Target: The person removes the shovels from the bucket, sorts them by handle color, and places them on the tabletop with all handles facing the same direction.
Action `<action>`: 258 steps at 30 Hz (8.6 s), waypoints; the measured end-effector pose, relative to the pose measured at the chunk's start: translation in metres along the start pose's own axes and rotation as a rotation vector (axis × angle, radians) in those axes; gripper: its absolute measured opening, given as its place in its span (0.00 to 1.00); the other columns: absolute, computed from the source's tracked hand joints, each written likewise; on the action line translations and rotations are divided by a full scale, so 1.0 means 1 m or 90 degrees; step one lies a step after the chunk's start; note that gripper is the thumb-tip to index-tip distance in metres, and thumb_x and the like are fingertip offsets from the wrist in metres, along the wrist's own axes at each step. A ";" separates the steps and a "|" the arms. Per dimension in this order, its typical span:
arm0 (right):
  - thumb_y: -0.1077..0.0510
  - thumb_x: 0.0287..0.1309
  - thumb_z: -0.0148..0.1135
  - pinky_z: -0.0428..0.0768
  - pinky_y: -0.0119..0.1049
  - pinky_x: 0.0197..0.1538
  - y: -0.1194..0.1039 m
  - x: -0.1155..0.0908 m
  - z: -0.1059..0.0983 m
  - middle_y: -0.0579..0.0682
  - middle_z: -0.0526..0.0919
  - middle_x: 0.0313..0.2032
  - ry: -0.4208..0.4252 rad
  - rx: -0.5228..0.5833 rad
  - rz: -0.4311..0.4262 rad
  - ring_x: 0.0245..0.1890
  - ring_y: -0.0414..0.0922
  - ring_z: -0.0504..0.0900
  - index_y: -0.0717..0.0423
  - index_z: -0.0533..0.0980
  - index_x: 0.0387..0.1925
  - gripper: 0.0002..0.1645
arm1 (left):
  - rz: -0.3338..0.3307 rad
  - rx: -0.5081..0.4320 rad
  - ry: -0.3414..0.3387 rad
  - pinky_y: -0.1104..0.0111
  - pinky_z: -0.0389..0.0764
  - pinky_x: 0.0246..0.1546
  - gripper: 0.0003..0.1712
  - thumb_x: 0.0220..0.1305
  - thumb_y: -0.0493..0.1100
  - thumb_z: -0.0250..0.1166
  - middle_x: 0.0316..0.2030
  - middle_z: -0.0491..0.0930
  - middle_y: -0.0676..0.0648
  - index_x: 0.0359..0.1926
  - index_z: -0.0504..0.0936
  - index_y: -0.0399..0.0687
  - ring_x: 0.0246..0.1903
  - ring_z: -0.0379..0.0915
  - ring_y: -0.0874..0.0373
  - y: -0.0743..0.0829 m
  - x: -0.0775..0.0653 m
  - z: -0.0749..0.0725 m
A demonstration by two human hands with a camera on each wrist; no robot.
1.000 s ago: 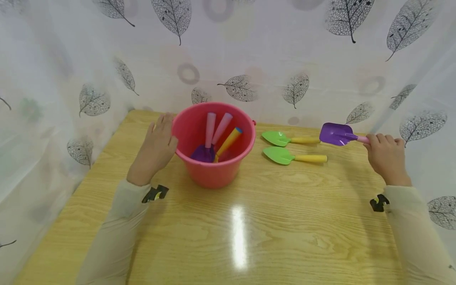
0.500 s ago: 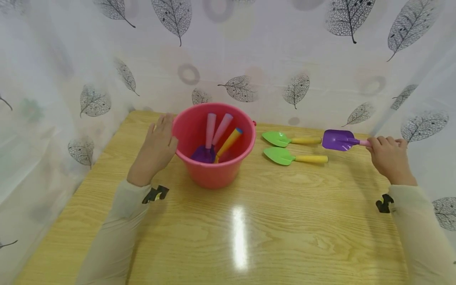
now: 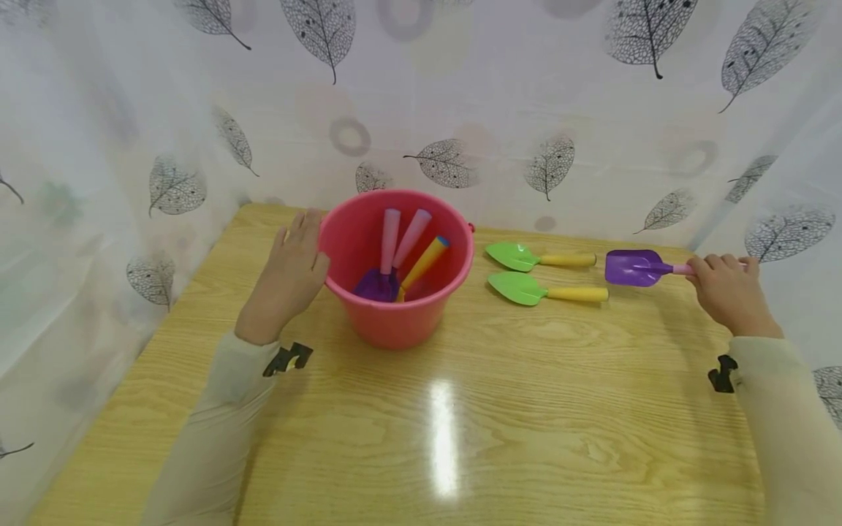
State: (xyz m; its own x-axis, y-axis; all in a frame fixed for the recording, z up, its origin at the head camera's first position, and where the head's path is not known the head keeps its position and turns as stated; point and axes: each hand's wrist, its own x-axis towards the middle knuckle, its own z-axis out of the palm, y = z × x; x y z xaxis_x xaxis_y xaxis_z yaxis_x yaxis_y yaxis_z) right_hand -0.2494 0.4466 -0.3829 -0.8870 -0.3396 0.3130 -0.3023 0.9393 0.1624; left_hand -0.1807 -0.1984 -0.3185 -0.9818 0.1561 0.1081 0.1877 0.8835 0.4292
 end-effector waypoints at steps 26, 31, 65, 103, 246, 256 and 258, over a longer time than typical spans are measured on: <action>0.59 0.68 0.46 0.57 0.72 0.48 0.018 -0.002 0.013 0.61 0.77 0.29 -0.139 -0.008 -0.005 0.35 0.62 0.73 0.66 0.71 0.37 0.12 | 0.000 -0.002 0.005 0.45 0.35 0.72 0.36 0.68 0.41 0.38 0.73 0.44 0.35 0.72 0.40 0.34 0.73 0.33 0.39 0.000 0.001 0.000; 0.56 0.70 0.41 0.58 0.71 0.48 0.018 0.000 0.013 0.62 0.76 0.30 -0.155 -0.018 -0.009 0.35 0.62 0.72 0.66 0.71 0.38 0.17 | -0.003 -0.005 0.002 0.45 0.35 0.72 0.36 0.67 0.41 0.38 0.73 0.43 0.35 0.72 0.40 0.33 0.73 0.32 0.40 0.001 0.001 -0.001; 0.67 0.61 0.49 0.55 0.71 0.50 0.024 0.001 0.038 0.71 0.74 0.36 -0.211 -0.012 0.012 0.39 0.68 0.71 0.72 0.69 0.46 0.13 | 0.003 0.013 0.008 0.44 0.37 0.71 0.35 0.67 0.40 0.38 0.72 0.45 0.33 0.72 0.41 0.32 0.73 0.33 0.39 0.000 0.000 0.001; 0.52 0.73 0.34 0.57 0.73 0.47 0.026 0.003 0.056 0.73 0.76 0.42 -0.218 0.036 0.017 0.43 0.68 0.72 0.65 0.70 0.49 0.23 | -0.008 0.004 -0.003 0.46 0.35 0.72 0.36 0.68 0.41 0.37 0.73 0.43 0.35 0.72 0.39 0.34 0.74 0.31 0.41 0.001 0.001 0.000; 0.53 0.54 0.62 0.72 0.55 0.59 -0.333 0.183 -0.123 0.57 0.79 0.47 -0.041 -0.086 -0.536 0.50 0.54 0.76 0.52 0.74 0.54 0.24 | 0.012 0.134 -0.071 0.46 0.35 0.72 0.39 0.66 0.45 0.41 0.73 0.42 0.34 0.72 0.41 0.32 0.73 0.33 0.39 0.004 0.005 -0.014; 0.58 0.56 0.56 0.71 0.50 0.56 -0.359 0.194 -0.104 0.56 0.79 0.47 -0.026 -0.048 -0.591 0.49 0.52 0.75 0.53 0.76 0.50 0.18 | 0.012 0.131 -0.068 0.47 0.35 0.72 0.38 0.66 0.45 0.40 0.73 0.42 0.34 0.72 0.41 0.32 0.73 0.33 0.39 0.004 0.004 -0.013; 0.56 0.58 0.56 0.71 0.49 0.55 -0.361 0.195 -0.102 0.56 0.79 0.49 -0.028 -0.061 -0.605 0.50 0.52 0.75 0.52 0.75 0.52 0.19 | 0.011 0.130 -0.067 0.47 0.35 0.73 0.38 0.66 0.45 0.40 0.73 0.42 0.34 0.72 0.41 0.32 0.73 0.33 0.40 0.004 0.004 -0.014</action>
State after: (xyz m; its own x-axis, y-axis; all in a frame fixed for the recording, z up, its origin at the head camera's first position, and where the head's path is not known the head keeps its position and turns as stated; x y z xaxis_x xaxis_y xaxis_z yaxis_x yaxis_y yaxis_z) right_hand -0.2775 0.0358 -0.2855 -0.2979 -0.9543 -0.0241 -0.8748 0.2628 0.4070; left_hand -0.1835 -0.2004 -0.3042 -0.9781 0.2074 0.0149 0.2050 0.9498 0.2365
